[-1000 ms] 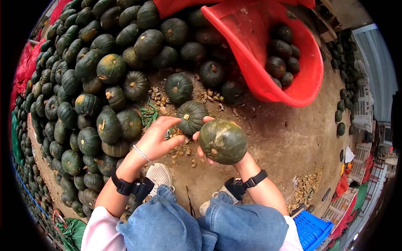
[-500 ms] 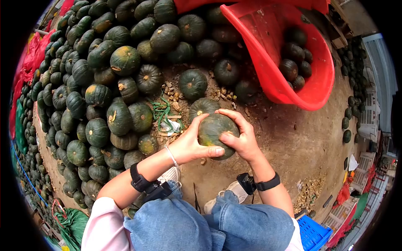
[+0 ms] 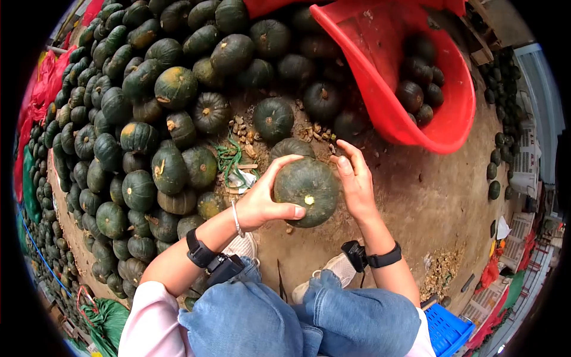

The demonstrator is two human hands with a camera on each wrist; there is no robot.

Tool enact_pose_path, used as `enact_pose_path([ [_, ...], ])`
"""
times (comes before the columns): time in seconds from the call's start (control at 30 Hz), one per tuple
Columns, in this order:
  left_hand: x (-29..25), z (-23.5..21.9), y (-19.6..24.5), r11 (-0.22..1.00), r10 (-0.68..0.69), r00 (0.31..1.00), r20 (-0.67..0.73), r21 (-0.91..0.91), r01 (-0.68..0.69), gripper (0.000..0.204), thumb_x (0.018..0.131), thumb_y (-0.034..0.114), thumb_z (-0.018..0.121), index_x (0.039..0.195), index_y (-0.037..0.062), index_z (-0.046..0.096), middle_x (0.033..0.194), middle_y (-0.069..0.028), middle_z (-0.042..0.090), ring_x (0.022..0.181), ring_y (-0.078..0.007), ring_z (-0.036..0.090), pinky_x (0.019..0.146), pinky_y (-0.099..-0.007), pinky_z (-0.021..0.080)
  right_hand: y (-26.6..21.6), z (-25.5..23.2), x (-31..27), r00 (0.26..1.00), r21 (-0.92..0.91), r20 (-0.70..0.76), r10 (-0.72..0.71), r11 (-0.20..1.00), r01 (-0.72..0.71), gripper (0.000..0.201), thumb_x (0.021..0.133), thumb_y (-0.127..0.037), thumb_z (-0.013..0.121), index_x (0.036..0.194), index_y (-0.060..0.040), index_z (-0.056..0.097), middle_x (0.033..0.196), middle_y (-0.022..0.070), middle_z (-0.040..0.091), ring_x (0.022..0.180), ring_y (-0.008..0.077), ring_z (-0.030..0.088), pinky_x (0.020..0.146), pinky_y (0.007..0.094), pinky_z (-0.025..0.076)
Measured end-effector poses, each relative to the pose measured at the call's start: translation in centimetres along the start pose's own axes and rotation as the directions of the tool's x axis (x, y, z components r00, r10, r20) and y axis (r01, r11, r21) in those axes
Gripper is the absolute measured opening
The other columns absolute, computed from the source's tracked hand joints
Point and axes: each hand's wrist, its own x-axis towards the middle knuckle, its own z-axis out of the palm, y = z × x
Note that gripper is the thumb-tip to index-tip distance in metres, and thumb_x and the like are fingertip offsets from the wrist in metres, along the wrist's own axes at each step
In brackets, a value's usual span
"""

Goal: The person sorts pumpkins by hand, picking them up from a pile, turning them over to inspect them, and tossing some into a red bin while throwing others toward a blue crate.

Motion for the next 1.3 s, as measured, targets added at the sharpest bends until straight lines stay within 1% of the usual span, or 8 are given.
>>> enact_pose_path([
  [0.27, 1.0, -2.7, -1.1, 0.628, -0.031, 0.997, -0.076, 0.774, 0.079, 0.05, 0.093, 0.039, 0.058, 0.13, 0.0057, 0.051, 0.117, -0.0184, 0.05, 0.107, -0.0285, 0.05, 0.095, -0.0391, 0.041, 2.3, 0.9, -3.0, 0.908, 0.123, 0.313, 0.278, 0.936, -0.329, 0.066, 0.082, -0.035, 0.073, 0.134, -0.0046, 0.044, 0.126, 0.0105, 0.052, 0.12, 0.0194, 0.048, 0.102, 0.0348, 0.04],
  [0.43, 6.7, -8.8, -1.4, 0.191, 0.448, 0.871, -0.2, 0.974, 0.126, 0.072, 0.079, 0.038, 0.073, 0.135, 0.0044, 0.042, 0.13, -0.0246, 0.041, 0.119, -0.041, 0.042, 0.102, -0.0464, 0.039, -0.4, -4.1, -3.6, 0.894, 0.56, 0.135, 0.427, 0.712, -0.425, 0.056, 0.095, -0.044, 0.052, 0.133, -0.0032, 0.047, 0.122, 0.0134, 0.057, 0.104, 0.0221, 0.06, 0.087, 0.0392, 0.051],
  [0.53, 11.0, -9.0, -2.3, 0.113, 0.481, 0.833, -0.273, 0.962, 0.251, 0.094, 0.067, 0.044, 0.081, 0.14, 0.0068, 0.034, 0.137, -0.0271, 0.033, 0.124, -0.0481, 0.034, 0.104, -0.0514, 0.036, -3.3, -9.8, -2.3, 0.958, 0.956, 0.286, -0.012, 0.073, -0.284, 0.06, 0.1, -0.052, 0.035, 0.128, -0.0014, 0.052, 0.113, 0.0166, 0.064, 0.074, 0.0196, 0.067, 0.057, 0.0307, 0.055],
  [0.73, 14.3, -10.4, -2.6, 0.313, 0.53, 0.741, -0.411, 0.908, 0.28, 0.088, 0.06, 0.028, 0.081, 0.136, 0.0149, 0.039, 0.128, -0.021, 0.043, 0.118, -0.0421, 0.043, 0.093, -0.0587, 0.042, -4.4, -5.6, -2.0, 0.92, 0.493, 0.184, 0.345, 0.778, -0.39, 0.045, 0.101, -0.035, 0.044, 0.11, 0.0068, 0.058, 0.088, 0.0213, 0.069, 0.064, 0.0239, 0.067, 0.057, 0.0323, 0.058],
  [0.77, 13.5, -11.4, -2.1, 0.637, 0.43, 0.774, -0.464, 0.764, 0.104, 0.079, 0.066, 0.031, 0.076, 0.134, 0.0125, 0.041, 0.126, -0.0206, 0.048, 0.115, -0.0397, 0.049, 0.093, -0.0575, 0.044, -3.8, -5.2, -2.4, 0.913, 0.462, 0.192, 0.361, 0.787, -0.408, 0.039, 0.1, -0.029, 0.047, 0.111, 0.0074, 0.057, 0.09, 0.0216, 0.068, 0.067, 0.024, 0.068, 0.06, 0.0329, 0.058],
  [0.83, 10.3, -10.3, 0.3, 0.994, 0.099, 0.933, -0.347, -0.004, -0.107, 0.063, 0.078, 0.036, 0.064, 0.131, 0.0077, 0.045, 0.123, -0.0193, 0.056, 0.111, -0.0355, 0.057, 0.094, -0.0557, 0.047, -2.6, -4.8, -2.7, 0.887, 0.432, 0.223, 0.405, 0.775, -0.462, 0.03, 0.098, -0.019, 0.053, 0.113, 0.006, 0.057, 0.094, 0.0188, 0.068, 0.074, 0.0211, 0.068, 0.065, 0.0313, 0.058],
  [0.9, 6.4, -8.7, 2.4, 0.774, -0.032, 0.998, -0.048, -0.633, -0.006, 0.062, 0.088, 0.044, 0.042, 0.134, 0.0044, 0.048, 0.138, -0.0195, 0.049, 0.123, -0.0407, 0.051, 0.101, -0.0696, 0.035, -1.4, -3.9, -2.6, 0.904, 0.341, 0.18, 0.387, 0.838, -0.426, 0.028, 0.097, -0.018, 0.054, 0.113, 0.004, 0.058, 0.094, 0.0168, 0.068, 0.076, 0.019, 0.067, 0.066, 0.0305, 0.057],
  [1.3, 3.2, -4.4, 1.7, 0.901, -0.149, 0.983, -0.11, -0.424, 0.089, 0.057, 0.092, 0.044, 0.037, 0.126, 0.0009, 0.054, 0.122, -0.0165, 0.062, 0.109, -0.0269, 0.063, 0.095, -0.041, 0.051, -3.7, 2.1, 2.0, 0.954, -0.305, 0.289, -0.078, 0.937, 0.17, 0.085, 0.077, -0.044, 0.076, 0.139, -0.0016, 0.036, 0.128, 0.0241, 0.051, 0.116, 0.0338, 0.055, 0.094, 0.0411, 0.047],
])
